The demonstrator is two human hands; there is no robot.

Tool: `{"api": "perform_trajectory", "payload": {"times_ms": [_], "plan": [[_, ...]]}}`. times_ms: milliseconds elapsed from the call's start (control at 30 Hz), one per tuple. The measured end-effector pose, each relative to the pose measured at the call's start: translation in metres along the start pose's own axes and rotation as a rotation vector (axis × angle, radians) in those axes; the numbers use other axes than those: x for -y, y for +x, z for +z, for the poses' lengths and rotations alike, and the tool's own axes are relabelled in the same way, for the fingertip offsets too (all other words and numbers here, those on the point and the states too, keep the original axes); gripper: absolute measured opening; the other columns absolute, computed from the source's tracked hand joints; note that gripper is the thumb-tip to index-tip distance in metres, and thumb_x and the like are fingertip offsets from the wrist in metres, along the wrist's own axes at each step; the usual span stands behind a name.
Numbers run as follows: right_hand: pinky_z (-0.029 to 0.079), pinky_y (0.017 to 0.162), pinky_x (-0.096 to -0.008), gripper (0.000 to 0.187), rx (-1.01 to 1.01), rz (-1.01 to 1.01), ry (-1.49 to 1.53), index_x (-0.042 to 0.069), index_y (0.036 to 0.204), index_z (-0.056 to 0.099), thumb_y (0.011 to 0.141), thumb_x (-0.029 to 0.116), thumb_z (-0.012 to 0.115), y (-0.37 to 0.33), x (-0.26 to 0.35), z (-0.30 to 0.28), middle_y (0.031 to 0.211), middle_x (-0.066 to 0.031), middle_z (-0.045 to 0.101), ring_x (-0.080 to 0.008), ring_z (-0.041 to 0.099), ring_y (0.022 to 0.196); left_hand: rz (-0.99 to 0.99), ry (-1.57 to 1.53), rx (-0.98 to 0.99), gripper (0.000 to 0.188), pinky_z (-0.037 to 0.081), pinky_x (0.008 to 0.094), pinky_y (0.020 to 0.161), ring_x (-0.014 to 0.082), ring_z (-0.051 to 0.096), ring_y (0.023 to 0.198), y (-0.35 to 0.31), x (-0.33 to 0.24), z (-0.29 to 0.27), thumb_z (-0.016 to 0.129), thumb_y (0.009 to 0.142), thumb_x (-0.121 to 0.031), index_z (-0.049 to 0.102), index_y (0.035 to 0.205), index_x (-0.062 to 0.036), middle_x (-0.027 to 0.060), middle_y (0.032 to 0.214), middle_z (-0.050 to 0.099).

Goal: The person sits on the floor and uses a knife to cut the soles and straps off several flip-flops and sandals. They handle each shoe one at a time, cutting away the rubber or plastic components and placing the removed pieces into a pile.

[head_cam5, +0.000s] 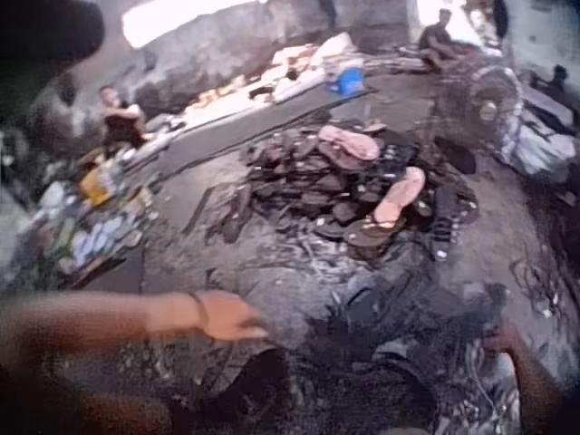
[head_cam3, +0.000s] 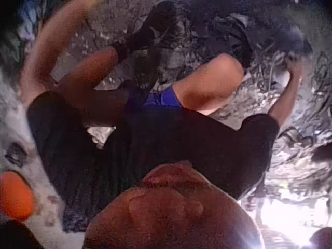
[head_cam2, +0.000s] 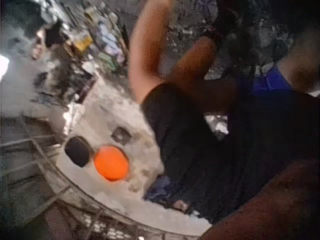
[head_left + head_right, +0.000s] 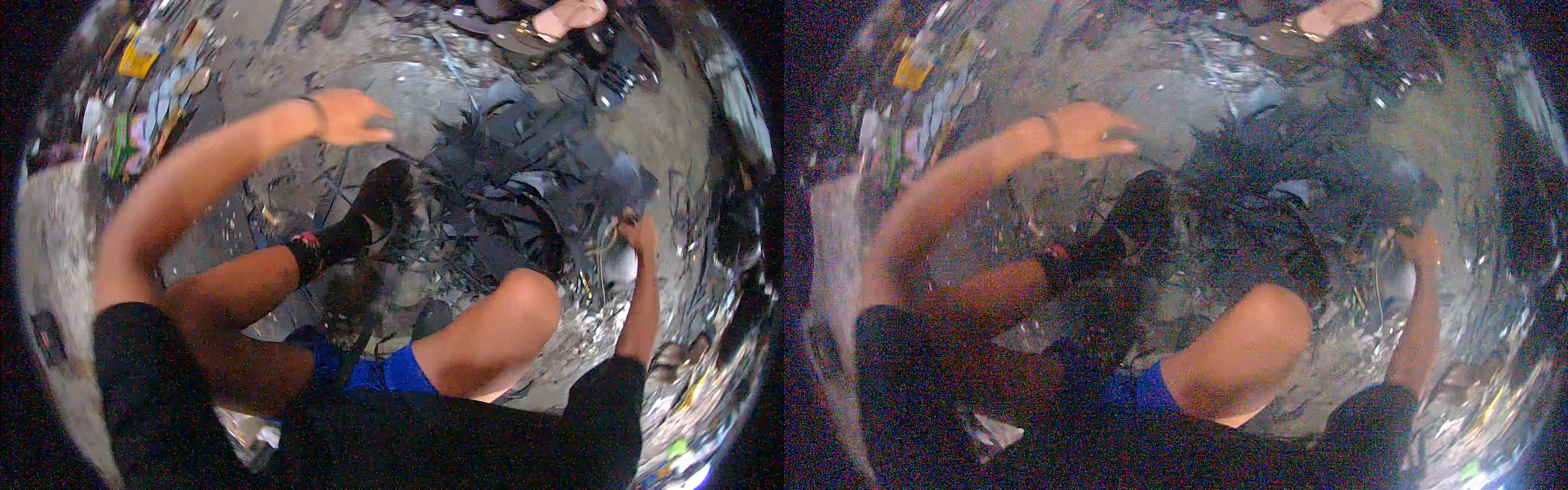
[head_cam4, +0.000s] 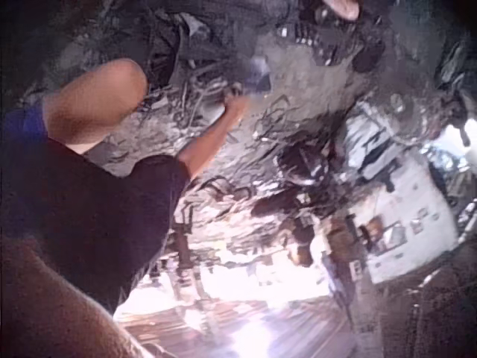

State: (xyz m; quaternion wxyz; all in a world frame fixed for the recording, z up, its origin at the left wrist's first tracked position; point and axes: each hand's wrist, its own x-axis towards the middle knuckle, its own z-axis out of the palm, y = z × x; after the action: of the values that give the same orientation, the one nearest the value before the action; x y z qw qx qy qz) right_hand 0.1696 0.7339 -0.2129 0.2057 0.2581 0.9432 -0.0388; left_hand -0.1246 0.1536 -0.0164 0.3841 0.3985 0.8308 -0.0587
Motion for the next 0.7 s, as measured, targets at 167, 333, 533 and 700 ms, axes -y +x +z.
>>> {"api": "perform_trajectory", "payload": {"times_ms": [167, 333, 533, 700], "plan": [[0.051, 0.079, -0.0411, 0.027, -0.19, 0.08, 0.34, -0.002, 0.104, 0.071, 0.082, 0.015, 0.068, -0.106, -0.086, 0.01, 0.095, -0.0141, 0.073, -0.027, 0.069, 0.084, -0.433, -0.043, 0.17, 0.048, 0.048, 0.048, 0.097, 0.0389, 0.06, 0.112, -0.186, 0.086, 0.092, 0.058, 0.094, -0.041, 0.057, 0.13, -0.0102, 0.0211, 0.12, 0.064], [0.051, 0.074, -0.0514, 0.038, -0.277, 0.202, -0.321, -0.008, 0.092, 0.068, 0.082, 0.028, 0.064, -0.226, -0.185, 0.083, 0.087, -0.0301, 0.067, -0.0427, 0.067, 0.083, -0.568, -0.518, -0.055, 0.07, 0.036, 0.0488, 0.11, 0.042, 0.04, 0.135, -0.239, 0.07, 0.318, 0.061, 0.093, -0.04, 0.032, 0.151, -0.0132, 0.0242, 0.147, 0.042], [0.051, 0.074, -0.0419, 0.038, 0.041, 0.217, -0.004, 0.007, 0.121, 0.06, 0.089, 0.027, 0.062, -0.21, 0.039, 0.098, 0.089, -0.01, 0.066, -0.0327, 0.064, 0.087, -0.73, -0.578, -0.33, 0.079, 0.019, 0.0587, 0.115, 0.0421, 0.015, 0.147, -0.118, 0.05, 0.345, 0.058, 0.092, -0.047, 0.022, 0.155, -0.0142, 0.0254, 0.159, 0.014], [0.05, 0.08, -0.0414, 0.037, 0.008, 0.167, 0.59, 0.004, 0.12, 0.06, 0.087, 0.02, 0.061, -0.166, 0.223, 0.05, 0.098, -0.011, 0.067, -0.0297, 0.064, 0.092, -0.597, -0.284, -0.262, 0.094, 0.025, 0.0537, 0.115, 0.0539, 0.016, 0.142, -0.038, -0.011, 0.307, 0.068, 0.085, -0.047, 0.022, 0.15, 0.0048, 0.0293, 0.157, 0.016]]}}
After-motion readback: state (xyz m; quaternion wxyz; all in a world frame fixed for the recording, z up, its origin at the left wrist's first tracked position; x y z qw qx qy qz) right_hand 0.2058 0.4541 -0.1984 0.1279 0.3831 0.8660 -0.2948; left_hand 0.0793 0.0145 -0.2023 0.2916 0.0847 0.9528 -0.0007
